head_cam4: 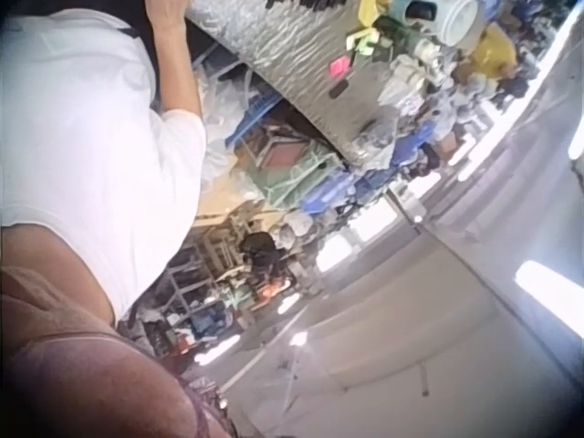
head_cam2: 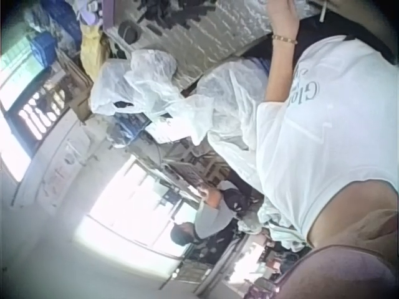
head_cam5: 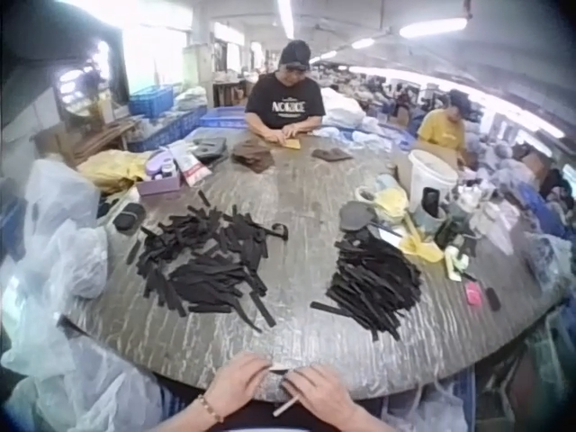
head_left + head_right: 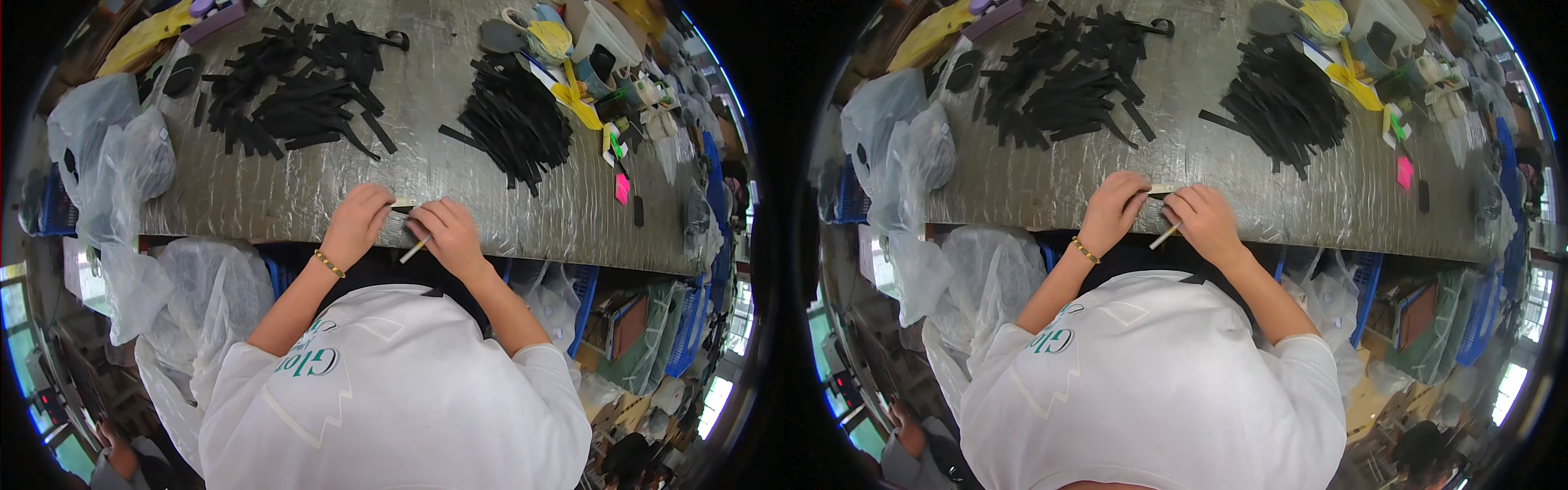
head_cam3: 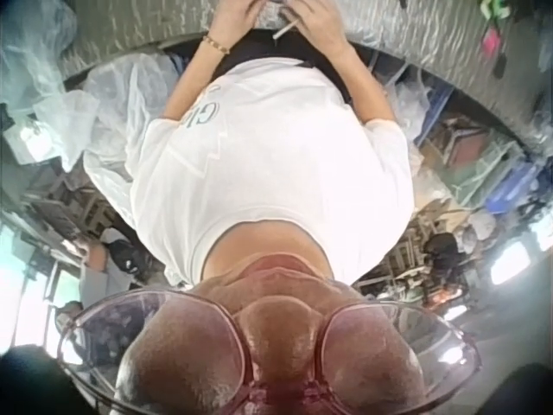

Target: Manually applying small adhesive or fabric strips to shoe components at a workbench.

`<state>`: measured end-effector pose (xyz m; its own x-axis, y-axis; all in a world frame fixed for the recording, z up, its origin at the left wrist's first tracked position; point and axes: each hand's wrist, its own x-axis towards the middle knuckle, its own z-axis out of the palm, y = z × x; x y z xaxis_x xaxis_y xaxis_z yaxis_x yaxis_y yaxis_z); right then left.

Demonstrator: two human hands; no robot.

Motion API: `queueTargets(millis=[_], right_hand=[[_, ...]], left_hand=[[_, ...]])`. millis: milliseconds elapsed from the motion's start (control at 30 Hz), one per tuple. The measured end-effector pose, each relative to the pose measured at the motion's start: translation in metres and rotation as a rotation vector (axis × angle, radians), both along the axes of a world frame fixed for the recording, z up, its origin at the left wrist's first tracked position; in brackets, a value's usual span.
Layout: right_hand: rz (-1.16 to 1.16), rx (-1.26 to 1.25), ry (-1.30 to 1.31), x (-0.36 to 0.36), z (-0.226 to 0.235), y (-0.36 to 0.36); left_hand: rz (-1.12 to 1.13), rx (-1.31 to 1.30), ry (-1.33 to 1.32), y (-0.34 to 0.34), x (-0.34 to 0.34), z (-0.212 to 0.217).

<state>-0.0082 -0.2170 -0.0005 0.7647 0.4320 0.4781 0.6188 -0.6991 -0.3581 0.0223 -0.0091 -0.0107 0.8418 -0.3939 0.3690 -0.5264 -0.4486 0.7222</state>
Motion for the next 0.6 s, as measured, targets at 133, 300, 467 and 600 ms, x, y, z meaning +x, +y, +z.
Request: queueTargets(millis=[133,300,467,600], right_hand=[[-0.024,-0.083,0.014,0.003,-0.012,0.005],[-0.02,-0.018,0.039,0.001,-0.009,0.004],[-0.047,0.11,0.122,0.007,-0.006,0.005],[-0.072,0.246,0.177,0.023,-0.011,0.003]], left_hand=[[-0.006,-0.01,0.02,0.003,0.002,0.002],[-0.029,0.032,-0.021,0.014,0.004,-0.001],[-0.108,0.069,-0.037,0.02,0.014,0.003],[-0.178,0.139,-0.029,0.023,0.016,0.007]])
